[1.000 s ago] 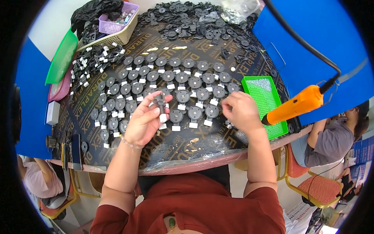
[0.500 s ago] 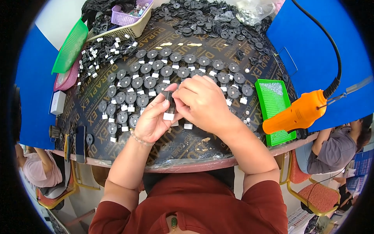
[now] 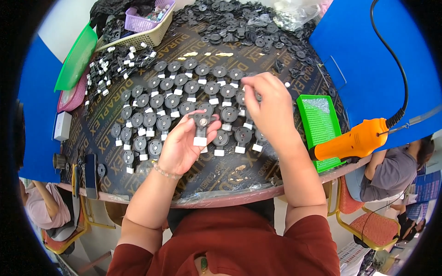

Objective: Assembling small electronic or mechanical components and driving screws into them using an electric screwdriver.

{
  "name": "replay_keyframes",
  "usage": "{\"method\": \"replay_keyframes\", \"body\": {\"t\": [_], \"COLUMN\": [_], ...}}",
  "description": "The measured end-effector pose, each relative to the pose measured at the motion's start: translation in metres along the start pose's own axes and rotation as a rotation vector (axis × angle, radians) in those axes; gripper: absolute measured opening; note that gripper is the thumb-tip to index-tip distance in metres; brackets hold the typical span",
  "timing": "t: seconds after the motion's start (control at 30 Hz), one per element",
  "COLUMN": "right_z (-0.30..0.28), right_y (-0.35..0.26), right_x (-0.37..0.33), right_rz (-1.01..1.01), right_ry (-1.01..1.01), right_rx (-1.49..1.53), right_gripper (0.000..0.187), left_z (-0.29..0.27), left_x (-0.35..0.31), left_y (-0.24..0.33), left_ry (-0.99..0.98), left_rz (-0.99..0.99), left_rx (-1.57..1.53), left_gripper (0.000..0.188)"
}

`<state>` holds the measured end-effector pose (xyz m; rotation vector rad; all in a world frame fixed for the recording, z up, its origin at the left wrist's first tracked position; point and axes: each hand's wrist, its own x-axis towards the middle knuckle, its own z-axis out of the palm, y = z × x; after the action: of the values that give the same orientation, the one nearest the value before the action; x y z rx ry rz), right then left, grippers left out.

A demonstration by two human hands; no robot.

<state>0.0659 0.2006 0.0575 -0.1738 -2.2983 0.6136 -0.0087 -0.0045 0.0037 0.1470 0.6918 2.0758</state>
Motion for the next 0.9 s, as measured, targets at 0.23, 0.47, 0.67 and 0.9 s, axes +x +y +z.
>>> {"method": "replay_keyframes", "body": {"t": [0.23,0.47,0.67,0.9], "right_z": [0.043,0.107,0.122,0.104], "right_y": [0.105,0.248,0.244,0.234], "right_x": [0.082,0.145,0.155,0.161], "right_rz": [0.239,0.351,0.321,0.363], "right_ry": [-0.023,-0.320,-0.410,-0.288], "right_rx": [-0.488,-0.554,-0.709,-0.652], "right_gripper": [0.024,0.039,0.023,0.022], "left_z": [-0.006,-0.011,-0.009,-0.004], "left_x": [0.000,0.007,0.002,0.004], "left_y": [-0.002,0.000,0.008,0.009], "left_ry": [0.165,0.140,0.075,0.083], "left_rz": [0.068,0.090,0.065,0.075], "left_rx": [0.191,0.174,0.072,0.043], "left_gripper": [0.023,0.024,0.034,0.035]}}
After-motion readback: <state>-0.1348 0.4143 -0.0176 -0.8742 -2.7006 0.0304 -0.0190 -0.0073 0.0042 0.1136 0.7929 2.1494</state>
